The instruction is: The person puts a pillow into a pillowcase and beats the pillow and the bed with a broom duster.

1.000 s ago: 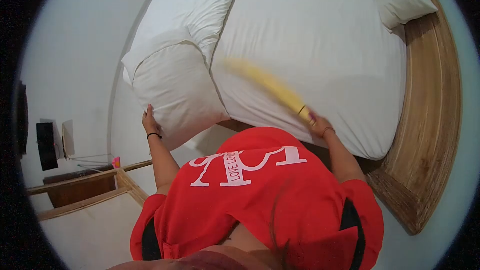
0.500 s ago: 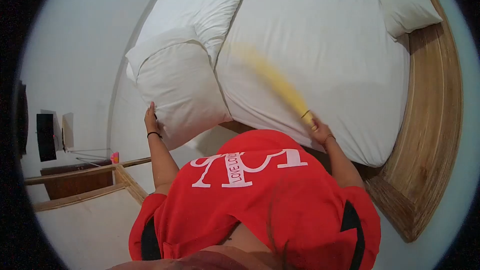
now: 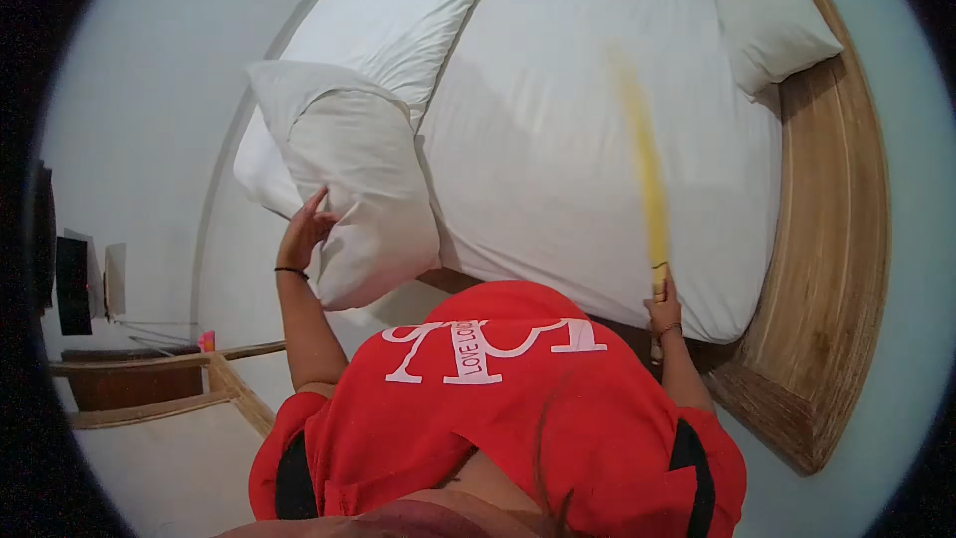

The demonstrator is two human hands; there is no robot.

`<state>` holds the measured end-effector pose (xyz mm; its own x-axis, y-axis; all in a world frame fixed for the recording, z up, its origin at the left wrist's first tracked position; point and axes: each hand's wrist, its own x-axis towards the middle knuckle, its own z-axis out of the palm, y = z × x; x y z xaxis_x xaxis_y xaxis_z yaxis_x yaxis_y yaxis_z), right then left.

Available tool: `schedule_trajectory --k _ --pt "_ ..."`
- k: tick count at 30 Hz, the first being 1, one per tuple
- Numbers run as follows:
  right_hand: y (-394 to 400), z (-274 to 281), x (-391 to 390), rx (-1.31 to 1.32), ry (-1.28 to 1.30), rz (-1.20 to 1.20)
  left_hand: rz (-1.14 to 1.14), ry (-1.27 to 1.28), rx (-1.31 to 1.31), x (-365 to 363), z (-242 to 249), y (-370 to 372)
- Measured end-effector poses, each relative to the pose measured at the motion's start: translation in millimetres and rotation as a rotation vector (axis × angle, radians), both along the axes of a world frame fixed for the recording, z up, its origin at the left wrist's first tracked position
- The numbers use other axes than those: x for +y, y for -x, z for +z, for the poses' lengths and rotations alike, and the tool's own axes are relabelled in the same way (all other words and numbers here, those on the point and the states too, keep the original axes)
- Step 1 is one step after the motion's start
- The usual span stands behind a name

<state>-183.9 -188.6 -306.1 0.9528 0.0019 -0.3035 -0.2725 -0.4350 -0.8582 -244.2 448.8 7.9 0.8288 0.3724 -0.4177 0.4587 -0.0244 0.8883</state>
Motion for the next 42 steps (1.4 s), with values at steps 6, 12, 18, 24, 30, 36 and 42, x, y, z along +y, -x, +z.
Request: schedule_trajectory --k 6,12,18,24,30,36,42 --pt "-31 70 6 -0.111 -0.176 -0.337 -0.283 0.150 -0.252 -118 -48 -98" --pt "-36 99 34 -0.228 -0.248 -0.115 -0.328 -0.793 -0.619 -183 -89 -128" --pt "-30 150 82 -0.088 -0.373 0.006 -0.170 -1.031 0.055 -150 -144 -106" --pt "-26 152 134 -0.457 0.020 0.436 -0.196 -0.820 0.096 -104 -226 -78" --pt "-47 124 175 -0.102 0.175 0.138 -0.349 -0.724 0.056 -71 -238 -64" --pt "-38 159 219 -0.391 0.304 0.318 -0.514 -0.682 -0.065 -50 -245 -69" --pt "-33 172 271 -0.129 0.286 0.058 -0.752 -0.659 0.007 -30 -249 -87"
